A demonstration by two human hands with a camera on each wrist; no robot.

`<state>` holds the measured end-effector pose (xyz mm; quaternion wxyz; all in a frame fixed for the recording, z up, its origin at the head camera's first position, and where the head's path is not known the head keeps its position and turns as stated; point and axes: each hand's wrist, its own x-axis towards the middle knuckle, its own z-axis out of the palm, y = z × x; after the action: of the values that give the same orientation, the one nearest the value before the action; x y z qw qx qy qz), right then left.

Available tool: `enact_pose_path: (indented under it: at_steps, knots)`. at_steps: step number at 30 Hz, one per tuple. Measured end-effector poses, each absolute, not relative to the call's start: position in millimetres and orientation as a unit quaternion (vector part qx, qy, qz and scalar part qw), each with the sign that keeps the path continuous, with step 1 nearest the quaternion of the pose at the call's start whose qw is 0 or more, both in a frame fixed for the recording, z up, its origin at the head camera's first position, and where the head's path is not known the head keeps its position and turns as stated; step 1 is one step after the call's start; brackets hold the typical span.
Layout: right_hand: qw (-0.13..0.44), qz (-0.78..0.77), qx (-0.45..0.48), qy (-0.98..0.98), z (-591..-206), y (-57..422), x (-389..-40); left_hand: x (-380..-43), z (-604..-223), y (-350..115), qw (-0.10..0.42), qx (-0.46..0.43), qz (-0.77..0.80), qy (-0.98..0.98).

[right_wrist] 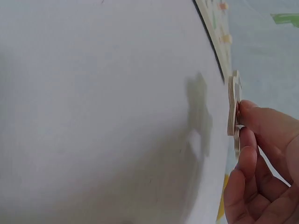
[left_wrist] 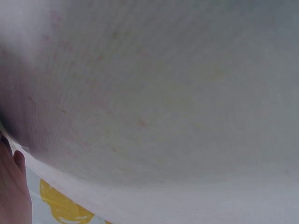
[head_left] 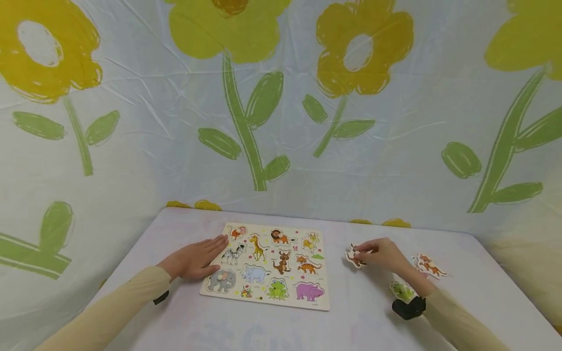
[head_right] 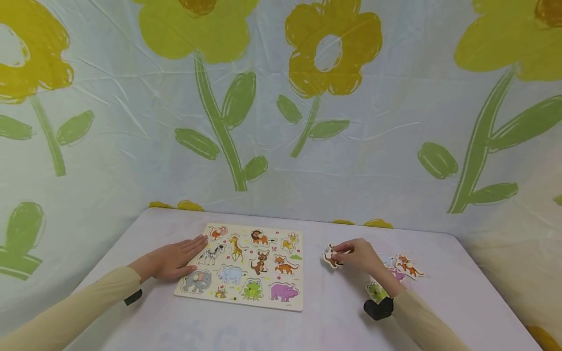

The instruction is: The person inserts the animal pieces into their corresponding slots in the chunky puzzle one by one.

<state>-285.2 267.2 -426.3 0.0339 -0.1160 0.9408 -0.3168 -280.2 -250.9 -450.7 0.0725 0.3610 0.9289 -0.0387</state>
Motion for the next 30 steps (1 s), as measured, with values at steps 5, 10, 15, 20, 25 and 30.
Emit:
enact_pose_path:
  at_steps: [5,10,15,20,25,30]
  knots:
    - [0.027,-0.319,-0.118,0.94,-422.6,250.7,-284.7,-277.5,-452.1,-252.0,0.07,0.361,-0.035,0.929]
    - [0.023,-0.329,-0.118,0.937,-422.1,237.9,-287.0,-277.2,-454.0,-253.5,0.062,0.359,-0.041,0.93]
    - [0.02,-0.336,-0.126,0.933,-423.0,226.7,-290.7,-279.0,-453.5,-252.7,0.062,0.357,-0.047,0.931]
    - [0.024,-0.354,-0.132,0.926,-425.9,213.0,-292.0,-279.7,-453.7,-251.9,0.066,0.354,-0.044,0.932]
    - [0.024,-0.369,-0.141,0.918,-430.3,198.8,-293.7,-280.4,-454.5,-252.7,0.068,0.349,-0.043,0.934]
    - [0.02,-0.379,-0.138,0.915,-433.5,184.1,-294.0,-279.9,-454.6,-253.2,0.065,0.353,-0.041,0.932]
